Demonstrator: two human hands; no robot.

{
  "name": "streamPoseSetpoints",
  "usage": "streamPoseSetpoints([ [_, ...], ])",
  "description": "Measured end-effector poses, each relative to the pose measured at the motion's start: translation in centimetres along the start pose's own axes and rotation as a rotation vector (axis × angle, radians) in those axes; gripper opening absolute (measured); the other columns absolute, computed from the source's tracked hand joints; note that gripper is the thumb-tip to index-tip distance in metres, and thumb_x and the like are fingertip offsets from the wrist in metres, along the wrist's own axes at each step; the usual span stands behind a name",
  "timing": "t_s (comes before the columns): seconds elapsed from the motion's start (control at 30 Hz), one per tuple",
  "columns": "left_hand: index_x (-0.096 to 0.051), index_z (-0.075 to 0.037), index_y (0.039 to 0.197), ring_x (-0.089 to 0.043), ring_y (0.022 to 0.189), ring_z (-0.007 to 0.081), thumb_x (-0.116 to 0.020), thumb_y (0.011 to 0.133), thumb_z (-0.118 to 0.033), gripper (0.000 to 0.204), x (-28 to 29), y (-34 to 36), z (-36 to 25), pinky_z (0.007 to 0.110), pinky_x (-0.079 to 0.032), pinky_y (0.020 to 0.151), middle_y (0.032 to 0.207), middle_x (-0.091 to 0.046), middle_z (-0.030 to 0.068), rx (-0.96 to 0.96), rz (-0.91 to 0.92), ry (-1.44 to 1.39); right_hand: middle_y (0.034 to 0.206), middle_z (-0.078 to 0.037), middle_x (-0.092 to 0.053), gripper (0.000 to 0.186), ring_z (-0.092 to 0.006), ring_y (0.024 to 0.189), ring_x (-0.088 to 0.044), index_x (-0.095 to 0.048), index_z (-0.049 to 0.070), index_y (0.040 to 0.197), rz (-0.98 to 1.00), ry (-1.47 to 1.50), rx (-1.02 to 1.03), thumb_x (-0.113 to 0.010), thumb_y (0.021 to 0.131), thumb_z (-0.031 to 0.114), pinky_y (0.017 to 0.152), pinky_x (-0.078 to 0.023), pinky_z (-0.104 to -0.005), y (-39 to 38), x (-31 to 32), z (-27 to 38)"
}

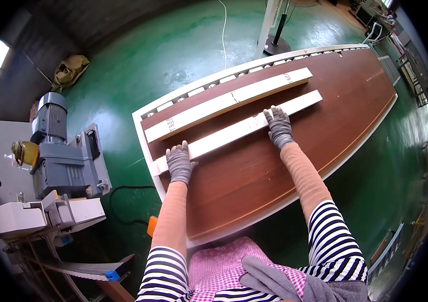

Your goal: The person collects processed wooden boards from the output of a machine one by one by hand and stacks them onto a table.

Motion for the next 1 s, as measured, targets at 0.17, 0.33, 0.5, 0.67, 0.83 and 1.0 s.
streamPoseSetpoints([
  [0.17, -0.027, -0.013, 0.152, -0.027, 0.143, 0.0372, -0.082, 0.067, -0.054, 0.109, 1.0, -2.5, 2.4, 0.053, -0.016, 0.118, 0.153, -0.031, 0.0183, 0.388, -0.12, -0.066, 0.136, -0.021, -0.05, 0.073, -0.0303, 0.12, -0.054, -0.032, 0.006, 0.148, -0.136, 1.057, -0.639, -0.069, 0.088, 0.023, 0.096, -0.049, -0.0414, -3.2, -6.2, -4.3],
  [0.33, -0.029, -0.002, 0.148, -0.051, 0.126, 0.0369, -0.086, 0.067, -0.046, 0.109, -1.8, -3.5, 7.9, 0.041, -0.047, 0.102, 0.142, -0.044, 0.025, 0.735, -0.119, -0.286, 0.135, -0.022, -0.047, 0.071, -0.0374, 0.12, -0.054, -0.021, 0.003, 0.15, 0.005, 2.109, -1.022, -0.064, 0.095, 0.018, 0.094, -0.054, -0.0445, 0.3, -10.1, -3.2],
  [0.5, -0.04, 0.003, 0.141, -0.054, 0.12, 0.0397, -0.086, 0.07, -0.032, 0.091, -2.9, -1.6, 8.6, 0.042, -0.046, 0.103, 0.135, -0.051, 0.0268, 0.657, -0.129, -0.485, 0.137, -0.021, -0.043, 0.07, -0.039, 0.132, -0.043, -0.018, 0.002, 0.15, -0.087, 2.341, -0.894, -0.061, 0.094, 0.005, 0.106, -0.046, -0.0483, 3.4, -9.5, -2.2],
  [0.67, -0.045, 0.002, 0.137, -0.047, 0.127, 0.0405, -0.084, 0.071, -0.025, 0.081, -3.4, 1.2, 8.5, 0.043, -0.038, 0.11, 0.136, -0.05, 0.0267, 0.522, -0.348, -0.541, 0.146, -0.026, -0.035, 0.069, -0.0422, 0.139, -0.033, -0.012, 0.003, 0.152, -0.172, 2.439, -0.901, -0.052, 0.096, -0.001, 0.112, -0.038, -0.0527, 4.6, -11.1, -2.7],
  [0.83, -0.032, 0.002, 0.147, -0.038, 0.136, 0.0384, -0.08, 0.077, -0.027, 0.09, -8.6, -2.2, 9.6, 0.04, -0.025, 0.118, 0.146, -0.04, 0.0262, 0.348, -0.588, -0.996, 0.146, -0.023, -0.038, 0.04, -0.0347, 0.138, -0.037, -0.033, 0.001, 0.142, -0.085, 2.412, -0.084, -0.033, 0.104, 0.013, 0.118, -0.031, -0.0432, 1.3, -16.2, -1.7],
  [1.0, -0.049, -0.002, 0.137, -0.05, 0.129, 0.0323, -0.07, 0.086, -0.021, 0.058, 0.2, -19.4, 9.1, 0.039, -0.037, 0.111, 0.134, -0.055, 0.0192, 0.225, -0.42, -0.921, 0.151, -0.023, -0.034, 0.05, -0.033, 0.14, -0.036, -0.028, 0.0, 0.148, 0.11, 2.328, -0.698, -0.036, 0.106, 0.024, 0.117, -0.034, -0.0396, -12.7, -8.6, 10.7],
])
Point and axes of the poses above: each hand's wrist, its own y-axis towards the middle knuckle, its own x-axis out of the back of the hand, z = x × y, the point moved 4 cm from there along y, towards the middle knuckle
